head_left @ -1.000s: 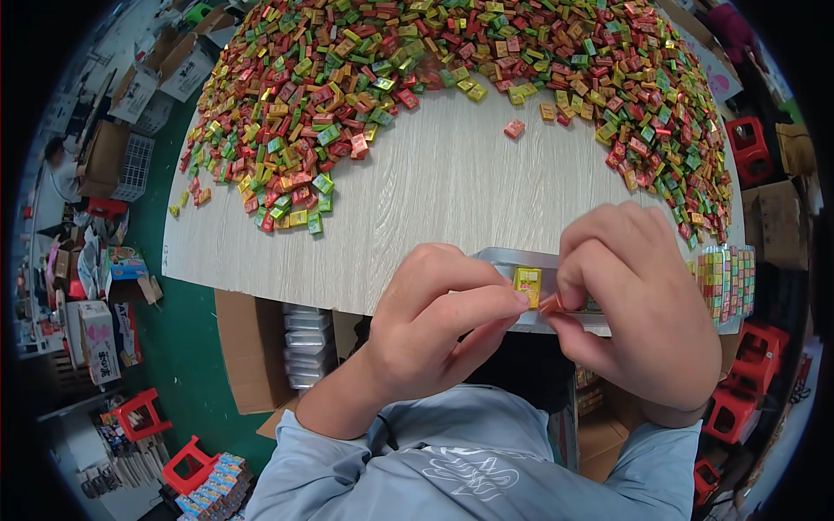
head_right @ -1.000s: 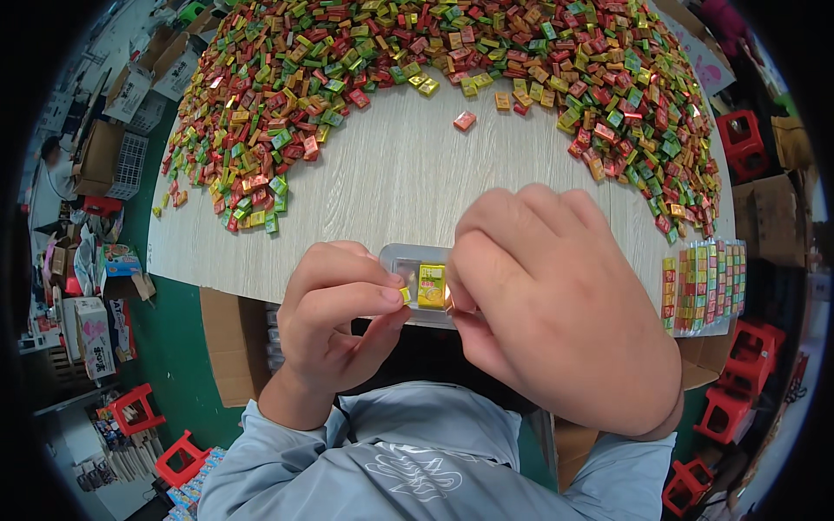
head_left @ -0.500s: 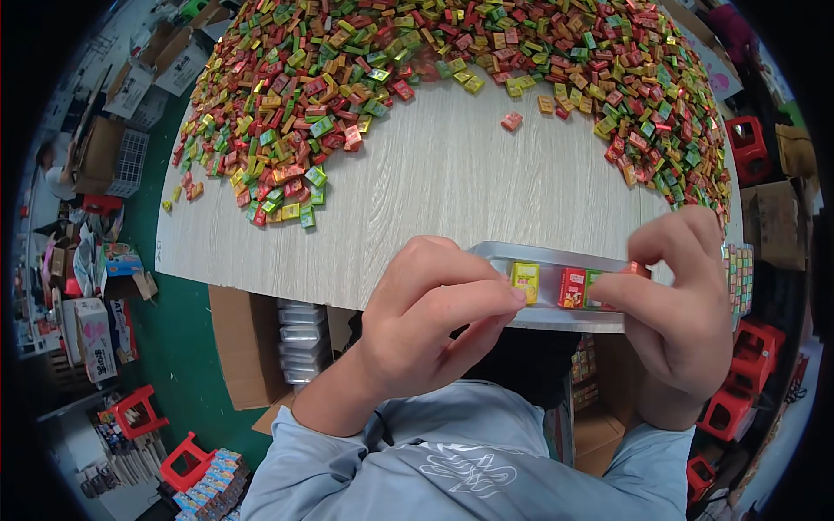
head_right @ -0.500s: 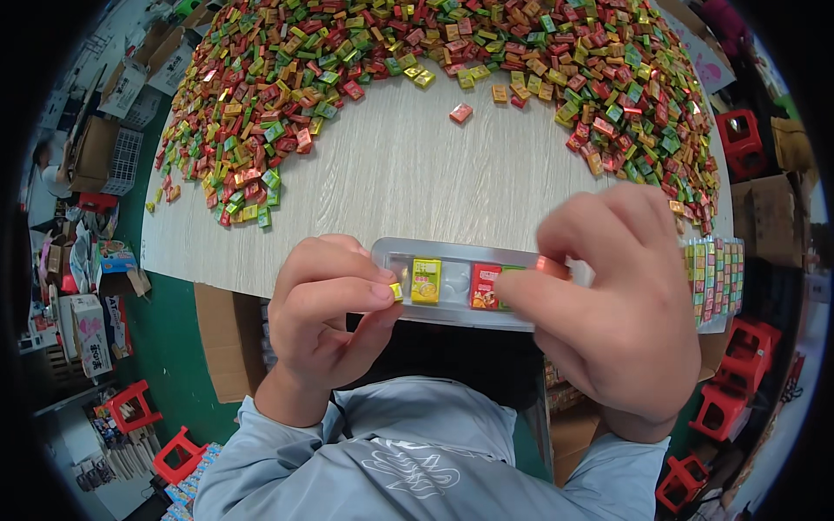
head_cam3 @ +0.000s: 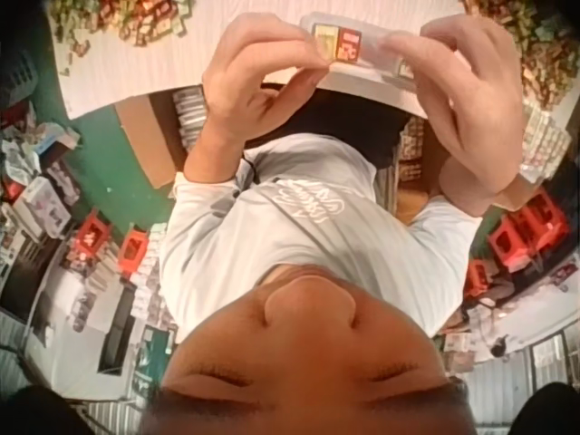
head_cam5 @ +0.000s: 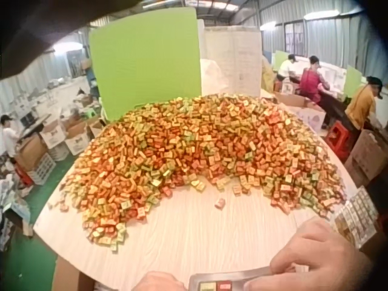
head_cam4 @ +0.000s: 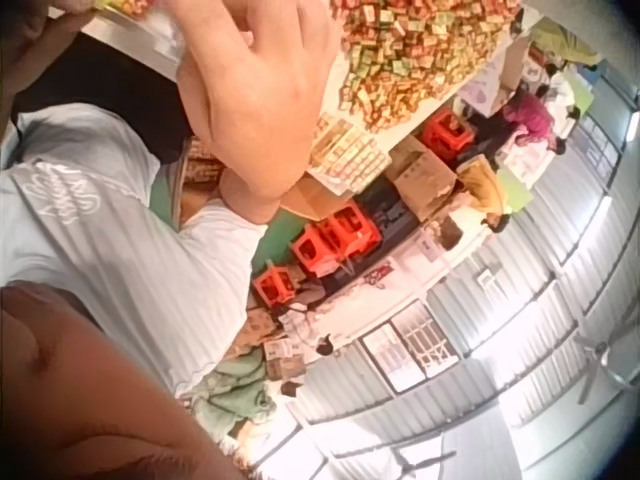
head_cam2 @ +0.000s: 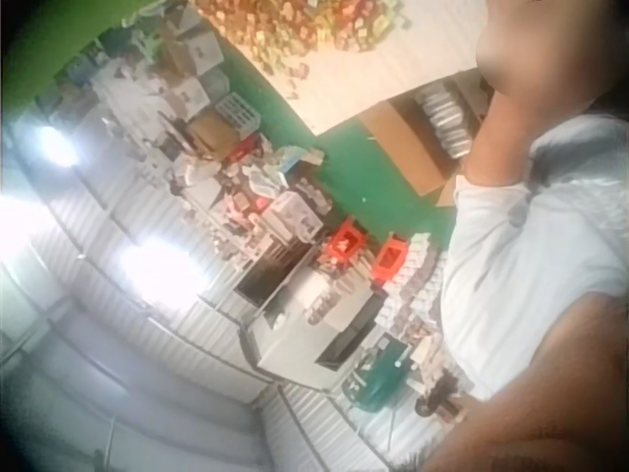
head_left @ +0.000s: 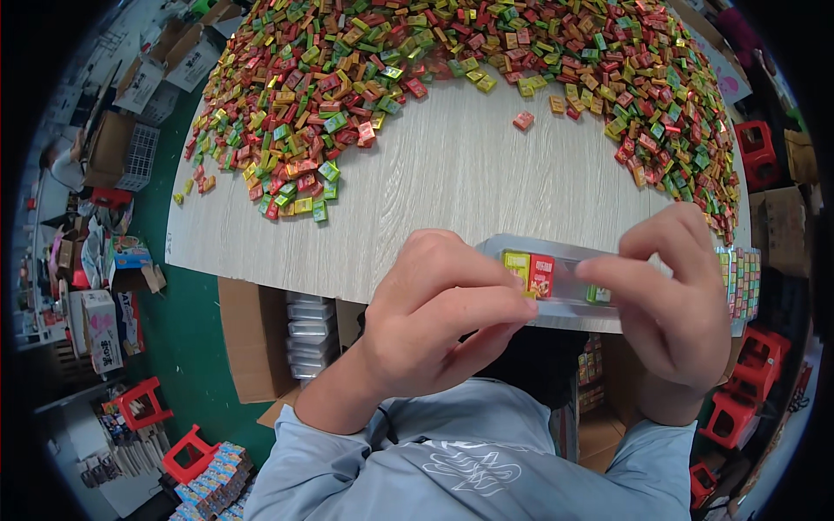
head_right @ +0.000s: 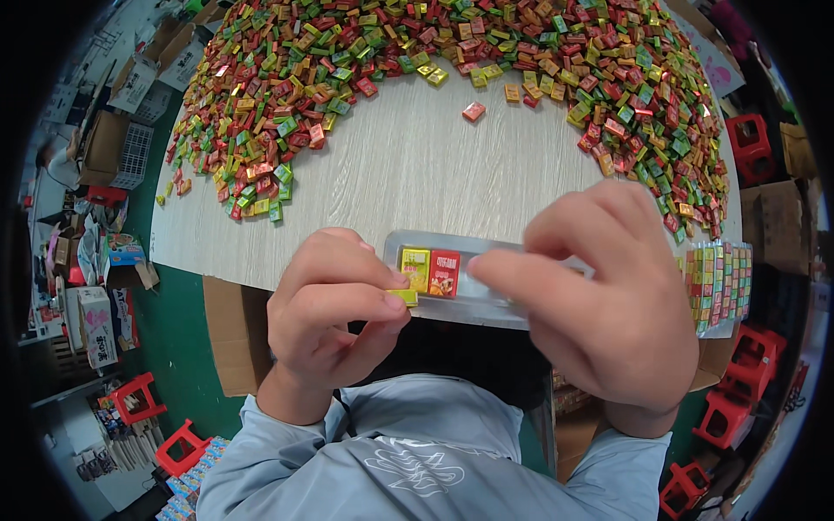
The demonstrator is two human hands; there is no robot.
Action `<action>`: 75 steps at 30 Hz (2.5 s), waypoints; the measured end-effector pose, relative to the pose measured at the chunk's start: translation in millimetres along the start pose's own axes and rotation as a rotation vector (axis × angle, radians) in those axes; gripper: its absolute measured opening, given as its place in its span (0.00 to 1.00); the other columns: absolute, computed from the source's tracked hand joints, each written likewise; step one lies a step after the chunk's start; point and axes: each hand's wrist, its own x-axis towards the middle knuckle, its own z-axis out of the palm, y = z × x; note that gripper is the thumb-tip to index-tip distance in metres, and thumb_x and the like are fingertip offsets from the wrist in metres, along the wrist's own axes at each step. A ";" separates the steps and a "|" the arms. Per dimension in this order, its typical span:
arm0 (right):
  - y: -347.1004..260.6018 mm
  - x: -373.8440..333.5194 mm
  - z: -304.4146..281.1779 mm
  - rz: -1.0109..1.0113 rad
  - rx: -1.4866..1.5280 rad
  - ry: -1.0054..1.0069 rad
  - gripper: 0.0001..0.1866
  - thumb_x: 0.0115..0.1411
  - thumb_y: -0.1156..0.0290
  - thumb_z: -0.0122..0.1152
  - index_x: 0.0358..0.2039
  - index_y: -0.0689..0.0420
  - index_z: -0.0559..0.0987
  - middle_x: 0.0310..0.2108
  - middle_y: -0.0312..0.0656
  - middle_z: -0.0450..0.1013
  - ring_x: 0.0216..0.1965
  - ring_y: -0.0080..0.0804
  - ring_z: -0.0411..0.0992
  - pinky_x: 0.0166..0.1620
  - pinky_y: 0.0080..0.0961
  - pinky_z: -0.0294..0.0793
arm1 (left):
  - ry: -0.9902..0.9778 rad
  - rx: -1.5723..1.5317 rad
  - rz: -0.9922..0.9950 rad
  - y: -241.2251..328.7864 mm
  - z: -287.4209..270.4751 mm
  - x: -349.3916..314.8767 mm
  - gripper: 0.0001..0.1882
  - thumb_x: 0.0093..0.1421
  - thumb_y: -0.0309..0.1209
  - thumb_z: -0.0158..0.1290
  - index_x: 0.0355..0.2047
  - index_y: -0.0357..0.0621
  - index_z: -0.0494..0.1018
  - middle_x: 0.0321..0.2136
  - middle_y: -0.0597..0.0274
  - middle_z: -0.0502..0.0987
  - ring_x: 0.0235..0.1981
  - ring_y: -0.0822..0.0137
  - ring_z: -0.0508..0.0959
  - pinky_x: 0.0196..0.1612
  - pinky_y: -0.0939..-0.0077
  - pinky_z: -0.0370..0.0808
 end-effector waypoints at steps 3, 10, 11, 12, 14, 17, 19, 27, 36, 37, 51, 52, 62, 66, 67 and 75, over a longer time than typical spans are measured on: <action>9.6 -13.5 1.0 0.004 0.047 0.124 0.21 0.43 0.84 0.63 0.41 0.60 0.83 0.31 0.42 0.71 0.33 0.38 0.66 0.38 0.34 0.63 | -0.040 0.053 0.029 6.7 -4.1 9.5 0.17 0.53 0.21 0.69 0.41 0.49 0.78 0.37 0.60 0.83 0.35 0.62 0.78 0.41 0.65 0.73; 12.1 -36.9 0.2 0.086 0.128 0.219 0.19 0.43 0.82 0.68 0.39 0.56 0.84 0.32 0.40 0.74 0.33 0.39 0.70 0.38 0.35 0.65 | -0.126 0.140 0.046 14.4 11.2 37.0 0.16 0.49 0.23 0.72 0.36 0.51 0.80 0.34 0.66 0.84 0.35 0.62 0.78 0.40 0.67 0.72; 12.2 -38.9 -0.1 0.090 0.126 0.226 0.19 0.43 0.82 0.68 0.39 0.56 0.84 0.32 0.40 0.74 0.33 0.39 0.70 0.38 0.35 0.65 | -0.140 0.147 0.035 13.9 14.8 39.6 0.15 0.48 0.23 0.72 0.35 0.50 0.80 0.33 0.66 0.84 0.35 0.62 0.78 0.40 0.68 0.72; 13.3 -40.5 -1.4 0.074 0.118 0.214 0.19 0.44 0.82 0.69 0.39 0.56 0.83 0.32 0.40 0.75 0.33 0.39 0.71 0.38 0.35 0.65 | -0.143 0.149 0.039 13.5 18.2 42.1 0.15 0.48 0.23 0.72 0.35 0.50 0.80 0.33 0.66 0.84 0.35 0.62 0.78 0.40 0.68 0.72; 15.5 -43.8 -2.7 0.054 0.112 0.204 0.19 0.44 0.82 0.69 0.40 0.56 0.83 0.33 0.40 0.76 0.33 0.39 0.71 0.38 0.35 0.65 | -0.159 0.196 0.002 11.2 23.3 44.3 0.14 0.47 0.21 0.71 0.33 0.49 0.81 0.31 0.65 0.84 0.35 0.61 0.79 0.40 0.68 0.72; 18.2 -48.2 -1.8 0.054 0.144 0.231 0.20 0.44 0.82 0.71 0.41 0.56 0.82 0.34 0.40 0.77 0.33 0.39 0.72 0.38 0.35 0.66 | -0.129 0.204 -0.002 3.0 28.4 39.9 0.14 0.46 0.20 0.71 0.32 0.47 0.81 0.31 0.64 0.82 0.35 0.60 0.78 0.40 0.68 0.72; 19.3 -49.2 -1.1 0.059 0.170 0.253 0.22 0.44 0.83 0.72 0.42 0.56 0.81 0.33 0.40 0.77 0.33 0.39 0.72 0.38 0.35 0.66 | -0.107 0.247 -0.030 4.6 28.6 38.7 0.14 0.46 0.20 0.71 0.32 0.47 0.81 0.32 0.64 0.81 0.36 0.60 0.77 0.41 0.68 0.72; 26.5 -47.7 6.6 0.042 0.228 0.233 0.20 0.45 0.86 0.71 0.40 0.58 0.81 0.33 0.42 0.77 0.34 0.40 0.74 0.37 0.34 0.69 | -0.128 0.355 -0.113 5.5 23.9 33.0 0.10 0.50 0.25 0.69 0.33 0.45 0.81 0.38 0.58 0.77 0.41 0.57 0.74 0.46 0.64 0.70; 32.3 -51.3 11.6 0.107 0.335 0.261 0.20 0.46 0.90 0.67 0.41 0.63 0.81 0.33 0.45 0.78 0.34 0.37 0.76 0.36 0.30 0.75 | -0.292 0.494 0.029 16.0 24.9 30.4 0.15 0.48 0.35 0.68 0.38 0.53 0.83 0.49 0.61 0.79 0.48 0.55 0.76 0.52 0.60 0.69; 32.9 -51.4 12.8 0.106 0.333 0.262 0.20 0.46 0.90 0.66 0.41 0.64 0.81 0.33 0.45 0.78 0.34 0.37 0.76 0.36 0.31 0.75 | -0.278 0.507 0.030 13.1 24.9 28.5 0.15 0.48 0.35 0.68 0.38 0.54 0.84 0.48 0.62 0.79 0.47 0.55 0.76 0.52 0.60 0.69; 33.0 -61.3 9.6 0.204 0.350 0.318 0.14 0.49 0.86 0.64 0.39 0.65 0.82 0.32 0.45 0.78 0.32 0.34 0.74 0.35 0.26 0.71 | -0.300 0.681 0.164 30.3 43.0 26.0 0.19 0.68 0.51 0.53 0.52 0.63 0.82 0.54 0.62 0.79 0.51 0.59 0.75 0.56 0.60 0.67; 34.8 -61.8 10.7 0.195 0.349 0.320 0.14 0.49 0.86 0.64 0.39 0.65 0.82 0.32 0.45 0.78 0.32 0.34 0.74 0.35 0.26 0.71 | -0.311 0.769 0.182 30.5 50.4 26.0 0.20 0.70 0.54 0.48 0.54 0.66 0.81 0.57 0.62 0.78 0.54 0.60 0.75 0.58 0.59 0.67; 19.9 -62.5 31.0 0.467 0.546 0.498 0.12 0.53 0.83 0.66 0.39 0.64 0.81 0.33 0.43 0.77 0.32 0.32 0.73 0.37 0.25 0.71 | -0.481 0.853 0.173 31.2 46.1 29.0 0.24 0.73 0.58 0.41 0.55 0.63 0.79 0.64 0.57 0.74 0.65 0.55 0.72 0.62 0.56 0.68; 22.6 -60.5 29.9 0.388 0.516 0.377 0.10 0.54 0.79 0.70 0.36 0.62 0.80 0.32 0.41 0.76 0.33 0.30 0.71 0.38 0.25 0.69 | -0.419 0.813 0.169 26.9 46.3 27.3 0.22 0.72 0.55 0.46 0.52 0.58 0.78 0.63 0.54 0.75 0.65 0.54 0.73 0.61 0.56 0.69; 23.3 -59.8 29.0 0.362 0.502 0.360 0.10 0.54 0.78 0.71 0.35 0.62 0.79 0.31 0.40 0.76 0.33 0.30 0.70 0.39 0.25 0.68 | -0.419 0.810 0.170 27.4 46.8 28.1 0.22 0.72 0.55 0.46 0.52 0.58 0.78 0.63 0.54 0.75 0.65 0.54 0.73 0.61 0.56 0.69; 19.4 -58.4 27.0 0.404 0.406 0.245 0.09 0.54 0.77 0.69 0.36 0.60 0.79 0.39 0.44 0.70 0.39 0.33 0.69 0.44 0.26 0.67 | -0.168 0.515 0.129 21.3 23.8 20.5 0.30 0.67 0.54 0.57 0.60 0.46 0.72 0.58 0.50 0.78 0.58 0.51 0.76 0.62 0.56 0.69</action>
